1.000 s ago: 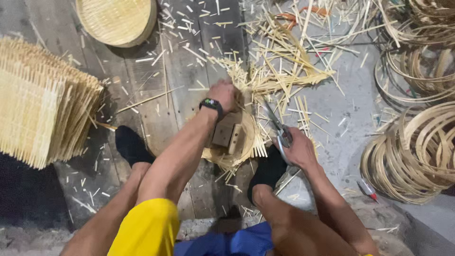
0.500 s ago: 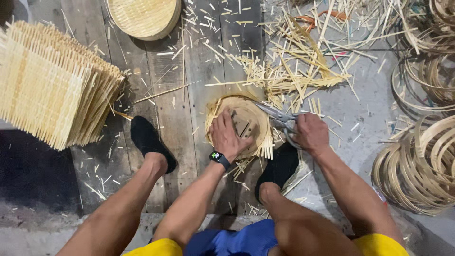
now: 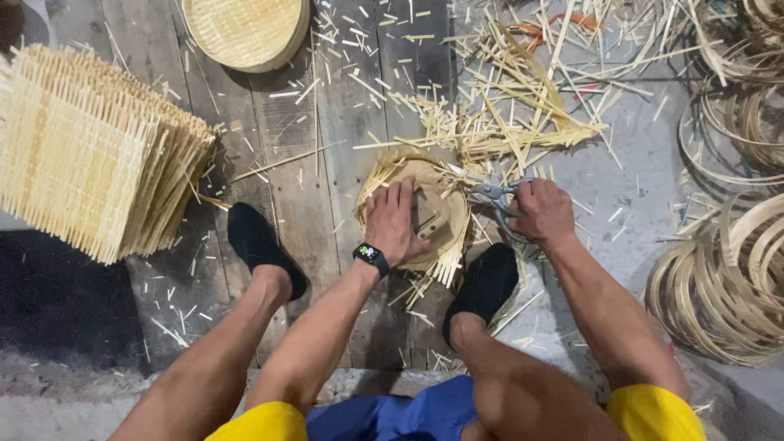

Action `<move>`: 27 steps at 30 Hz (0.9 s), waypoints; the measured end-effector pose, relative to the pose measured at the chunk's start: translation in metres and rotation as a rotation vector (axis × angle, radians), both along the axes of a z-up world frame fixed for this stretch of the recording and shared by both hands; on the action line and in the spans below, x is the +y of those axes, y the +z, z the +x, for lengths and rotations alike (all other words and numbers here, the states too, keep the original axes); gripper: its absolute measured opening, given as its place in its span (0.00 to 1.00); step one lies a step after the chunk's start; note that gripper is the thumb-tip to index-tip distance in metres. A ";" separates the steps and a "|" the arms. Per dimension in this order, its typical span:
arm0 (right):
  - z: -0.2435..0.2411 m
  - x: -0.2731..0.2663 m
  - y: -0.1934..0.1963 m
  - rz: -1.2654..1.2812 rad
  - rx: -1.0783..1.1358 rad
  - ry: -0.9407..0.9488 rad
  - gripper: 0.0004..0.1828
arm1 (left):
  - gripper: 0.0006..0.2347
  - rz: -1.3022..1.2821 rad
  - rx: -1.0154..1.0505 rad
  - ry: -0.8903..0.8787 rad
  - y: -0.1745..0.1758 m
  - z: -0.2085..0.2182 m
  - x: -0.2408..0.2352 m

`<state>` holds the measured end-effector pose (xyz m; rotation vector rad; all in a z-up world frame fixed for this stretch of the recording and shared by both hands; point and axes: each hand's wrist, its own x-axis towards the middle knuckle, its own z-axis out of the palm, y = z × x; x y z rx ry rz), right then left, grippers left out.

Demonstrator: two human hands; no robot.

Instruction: The person places a circular wooden base on a flat bamboo mat, then uses shears to trim the excess bamboo around the base. They repeat this process multiple times, stacking the finished plates.

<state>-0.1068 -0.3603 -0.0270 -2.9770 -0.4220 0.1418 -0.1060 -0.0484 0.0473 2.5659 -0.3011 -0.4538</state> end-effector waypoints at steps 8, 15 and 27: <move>0.007 0.014 -0.014 -0.021 0.060 -0.017 0.14 | 0.53 -0.032 -0.055 -0.165 0.000 0.012 0.009; 0.015 0.011 -0.001 -0.053 -0.085 0.054 0.25 | 0.53 0.098 0.075 -0.369 0.005 0.028 0.008; 0.019 0.000 0.001 -0.051 -0.095 0.071 0.22 | 0.56 0.077 0.024 0.337 -0.012 -0.023 -0.023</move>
